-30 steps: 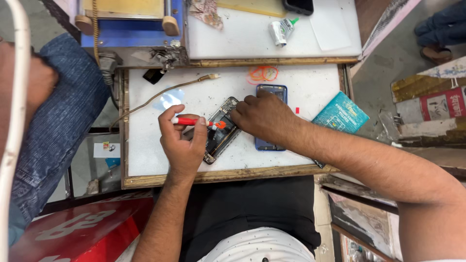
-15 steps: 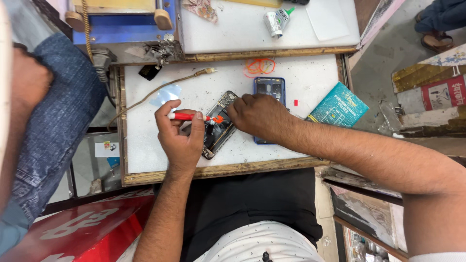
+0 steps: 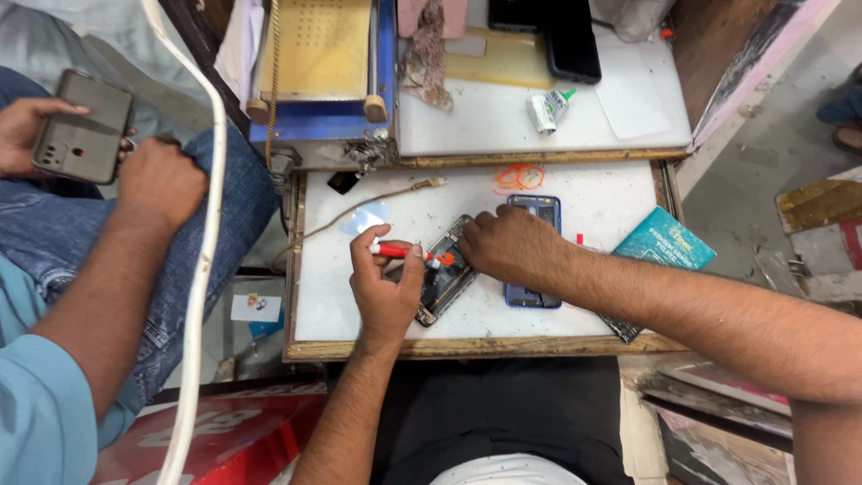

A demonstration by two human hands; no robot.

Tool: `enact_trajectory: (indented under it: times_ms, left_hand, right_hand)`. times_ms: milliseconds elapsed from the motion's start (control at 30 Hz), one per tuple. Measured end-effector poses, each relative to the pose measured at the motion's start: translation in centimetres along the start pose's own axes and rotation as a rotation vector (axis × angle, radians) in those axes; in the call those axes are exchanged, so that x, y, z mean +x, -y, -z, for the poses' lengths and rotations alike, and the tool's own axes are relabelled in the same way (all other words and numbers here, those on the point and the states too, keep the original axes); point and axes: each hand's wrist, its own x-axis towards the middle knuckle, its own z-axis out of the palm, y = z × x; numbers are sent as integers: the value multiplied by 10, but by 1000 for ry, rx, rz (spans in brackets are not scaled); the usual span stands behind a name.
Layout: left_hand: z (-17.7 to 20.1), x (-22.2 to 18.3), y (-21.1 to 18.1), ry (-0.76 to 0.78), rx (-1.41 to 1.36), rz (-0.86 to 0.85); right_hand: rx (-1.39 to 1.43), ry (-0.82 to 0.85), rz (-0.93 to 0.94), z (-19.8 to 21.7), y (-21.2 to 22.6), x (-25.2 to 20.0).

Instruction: The person uses a red-handled screwdriver to remove screws from a disassembled smartphone, then uses a red plastic pry tool to separate the screen assembly from the frame. They lift the screen, disconnect a ribbon cable, and place the components on the workbench.

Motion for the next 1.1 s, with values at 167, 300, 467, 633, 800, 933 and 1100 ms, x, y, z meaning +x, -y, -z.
enact_trajectory:
  times_ms: [167,300,467,633,800,933,1100]
  left_hand:
    - [1,-1,1,-9,-28,-8]
    - [1,-3,6,-16,-24,-42]
    - [1,-3,7,-24,0,-68]
    - [3,-2,8,-21,6,-38]
    - [1,-4,9,-20,6,-63]
    - [2,-5,9,-31,3,-52]
    - [2,-6,8,-30,-17,-62]
  right_hand:
    - [-2,-71,23,-3,-3,-5]
    - [-23,-93,34,-8,-3,-5]
    - [-59,-119,53,-7,-6,-4]
    - [-19,-235,66,-9,-14,-12]
    - [-20,-241,109,-14,-15,-20]
    - [18,-232,108,-21,-16,-21]
    - [359,-286,-48,-26,-24,-29]
